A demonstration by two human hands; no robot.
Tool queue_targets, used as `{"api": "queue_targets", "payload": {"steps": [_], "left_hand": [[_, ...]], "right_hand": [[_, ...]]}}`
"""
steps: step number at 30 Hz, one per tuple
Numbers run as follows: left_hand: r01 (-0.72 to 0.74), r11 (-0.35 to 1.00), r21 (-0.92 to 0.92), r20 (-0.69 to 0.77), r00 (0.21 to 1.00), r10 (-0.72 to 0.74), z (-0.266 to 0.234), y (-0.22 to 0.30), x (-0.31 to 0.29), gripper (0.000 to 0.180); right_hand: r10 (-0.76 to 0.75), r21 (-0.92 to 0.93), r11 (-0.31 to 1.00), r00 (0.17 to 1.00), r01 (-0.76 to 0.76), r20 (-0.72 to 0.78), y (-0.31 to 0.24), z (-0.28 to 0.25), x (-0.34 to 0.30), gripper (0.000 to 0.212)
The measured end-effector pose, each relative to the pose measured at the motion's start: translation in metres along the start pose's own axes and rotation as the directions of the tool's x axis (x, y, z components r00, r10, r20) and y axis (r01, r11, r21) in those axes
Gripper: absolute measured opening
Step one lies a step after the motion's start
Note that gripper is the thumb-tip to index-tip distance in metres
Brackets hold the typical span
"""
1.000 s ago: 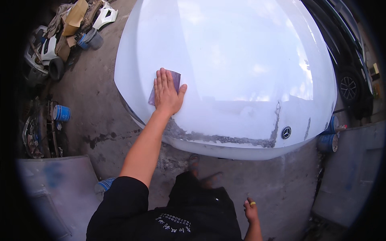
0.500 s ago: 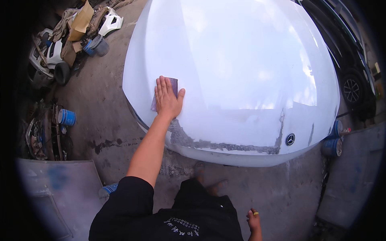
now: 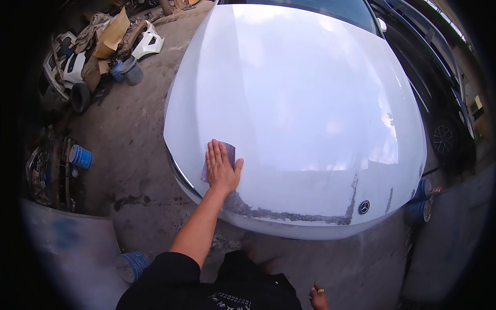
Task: The person retrieves a sanding block and sands the hood of a white Mercedes-Benz. They rub the sanding block over several areas of the hood, including around the emblem and near the headlights, to smooth the surface.
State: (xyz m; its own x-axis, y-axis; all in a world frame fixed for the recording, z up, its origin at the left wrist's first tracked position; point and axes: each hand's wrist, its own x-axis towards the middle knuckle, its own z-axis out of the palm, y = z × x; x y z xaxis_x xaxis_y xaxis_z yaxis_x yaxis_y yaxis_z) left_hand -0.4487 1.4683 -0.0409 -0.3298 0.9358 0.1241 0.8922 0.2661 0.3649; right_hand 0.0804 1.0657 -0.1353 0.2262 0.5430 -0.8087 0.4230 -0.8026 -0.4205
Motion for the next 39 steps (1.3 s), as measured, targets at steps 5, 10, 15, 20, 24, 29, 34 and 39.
{"api": "queue_targets", "payload": {"steps": [5,10,15,20,24,29,34,39], "left_hand": [[-0.04,0.999,-0.014,-0.013,0.999,0.04,-0.002,-0.011,-0.008,0.089],[0.066,0.998,0.023,-0.025,0.998,-0.066,-0.024,-0.028,0.046,0.086],[-0.15,0.987,-0.066,0.097,0.983,0.156,0.01,0.03,-0.056,0.094],[-0.105,0.994,-0.042,0.075,0.991,0.108,-0.023,-0.024,0.032,0.091],[0.032,0.996,-0.078,0.037,0.999,-0.029,-0.019,0.015,0.063,0.09],[-0.222,0.973,-0.064,0.153,0.961,0.23,0.007,0.061,-0.06,0.091],[-0.265,0.964,0.027,0.009,0.964,0.265,0.007,0.041,0.002,0.087],[-0.044,0.991,0.13,-0.066,0.996,0.052,0.002,0.034,0.058,0.082]], "right_hand": [[0.009,0.046,0.999,1.0,-0.009,0.012,0.027,0.004,0.018,0.049],[0.01,0.034,0.999,1.0,-0.011,0.018,0.001,0.003,0.019,0.049],[0.044,0.073,0.996,0.999,-0.042,-0.018,0.026,-0.007,0.028,0.051],[0.035,0.107,0.994,0.999,-0.037,0.022,0.021,0.01,0.032,0.052],[-0.117,-0.382,0.91,0.984,0.161,0.137,0.069,-0.025,0.047,0.051],[0.085,-0.02,0.996,0.996,-0.086,-0.03,-0.041,0.019,-0.021,0.059],[0.05,0.078,0.996,0.996,-0.044,-0.07,-0.012,0.022,-0.02,0.058],[0.004,0.108,0.994,0.986,0.014,-0.164,0.002,0.03,-0.033,0.059]]}}
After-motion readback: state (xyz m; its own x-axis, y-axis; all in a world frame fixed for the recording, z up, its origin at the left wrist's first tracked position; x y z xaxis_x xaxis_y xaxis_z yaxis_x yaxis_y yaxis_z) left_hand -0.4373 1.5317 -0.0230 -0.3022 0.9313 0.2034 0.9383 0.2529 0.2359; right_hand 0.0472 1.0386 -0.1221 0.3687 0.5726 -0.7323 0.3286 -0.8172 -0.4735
